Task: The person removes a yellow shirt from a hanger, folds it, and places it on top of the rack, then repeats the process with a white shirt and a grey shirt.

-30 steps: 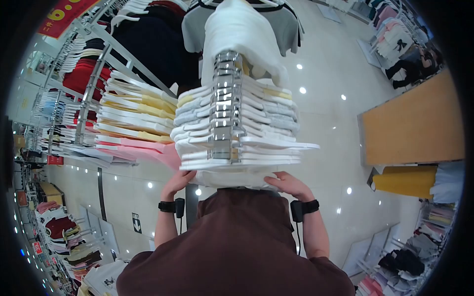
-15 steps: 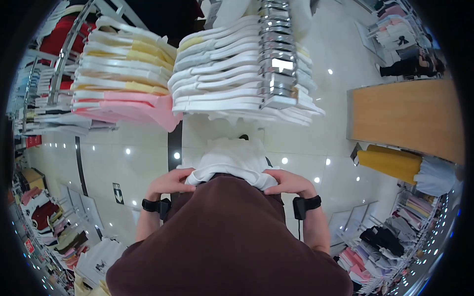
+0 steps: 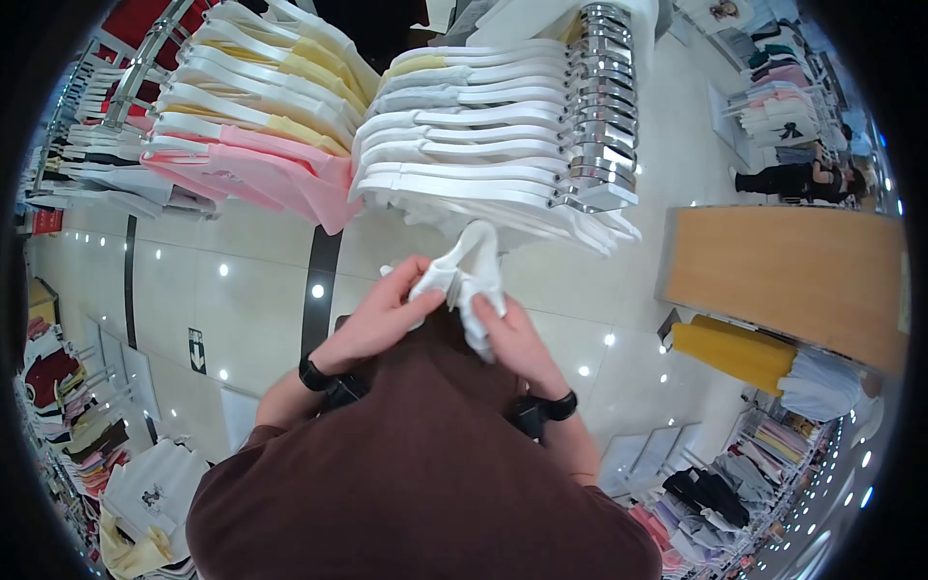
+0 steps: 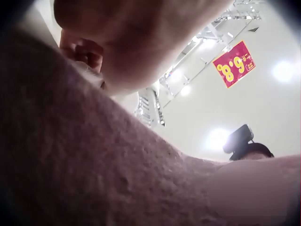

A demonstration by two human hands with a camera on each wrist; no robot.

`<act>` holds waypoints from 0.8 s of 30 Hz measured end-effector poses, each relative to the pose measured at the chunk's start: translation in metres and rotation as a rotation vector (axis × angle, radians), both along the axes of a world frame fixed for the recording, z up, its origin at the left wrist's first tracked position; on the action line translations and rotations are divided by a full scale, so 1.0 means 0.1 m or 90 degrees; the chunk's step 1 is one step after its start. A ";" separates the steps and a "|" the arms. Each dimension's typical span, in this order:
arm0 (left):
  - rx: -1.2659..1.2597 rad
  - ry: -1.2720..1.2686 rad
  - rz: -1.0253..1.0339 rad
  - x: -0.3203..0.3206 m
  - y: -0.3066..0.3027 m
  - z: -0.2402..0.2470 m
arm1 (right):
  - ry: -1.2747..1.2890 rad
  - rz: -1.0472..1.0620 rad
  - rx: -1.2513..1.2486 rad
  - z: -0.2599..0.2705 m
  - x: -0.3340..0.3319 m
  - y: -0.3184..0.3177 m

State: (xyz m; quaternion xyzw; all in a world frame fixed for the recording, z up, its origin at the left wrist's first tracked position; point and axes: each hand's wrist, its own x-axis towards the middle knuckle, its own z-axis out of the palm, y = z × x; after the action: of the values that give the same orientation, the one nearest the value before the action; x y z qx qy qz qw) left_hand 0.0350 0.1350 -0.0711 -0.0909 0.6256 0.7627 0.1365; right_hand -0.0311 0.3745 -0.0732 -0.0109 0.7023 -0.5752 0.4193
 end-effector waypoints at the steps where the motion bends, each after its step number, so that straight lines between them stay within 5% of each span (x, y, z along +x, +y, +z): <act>1: 0.011 0.021 0.001 -0.03 0.09 0.00 | 0.032 0.033 0.003 0.00 0.05 -0.06; 12: -0.247 0.239 0.002 -0.06 0.29 0.18 | 0.184 0.015 -0.097 0.26 0.04 -0.27; 18: -0.263 0.308 -0.035 -0.04 0.25 0.12 | -0.032 -0.157 -0.215 0.21 0.06 -0.43; 23: -0.193 0.183 -0.131 0.00 0.05 0.27 | 0.024 0.019 -0.203 0.13 -0.07 -0.30; 24: -0.314 0.219 -0.141 0.03 0.06 0.32 | 0.023 0.018 -0.203 0.15 -0.07 -0.33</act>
State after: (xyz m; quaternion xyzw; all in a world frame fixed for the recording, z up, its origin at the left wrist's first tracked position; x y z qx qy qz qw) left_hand 0.0384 0.1412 -0.0387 0.0780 0.8114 0.5730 0.0845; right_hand -0.0382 0.3417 -0.0580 -0.0973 0.6093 -0.6732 0.4076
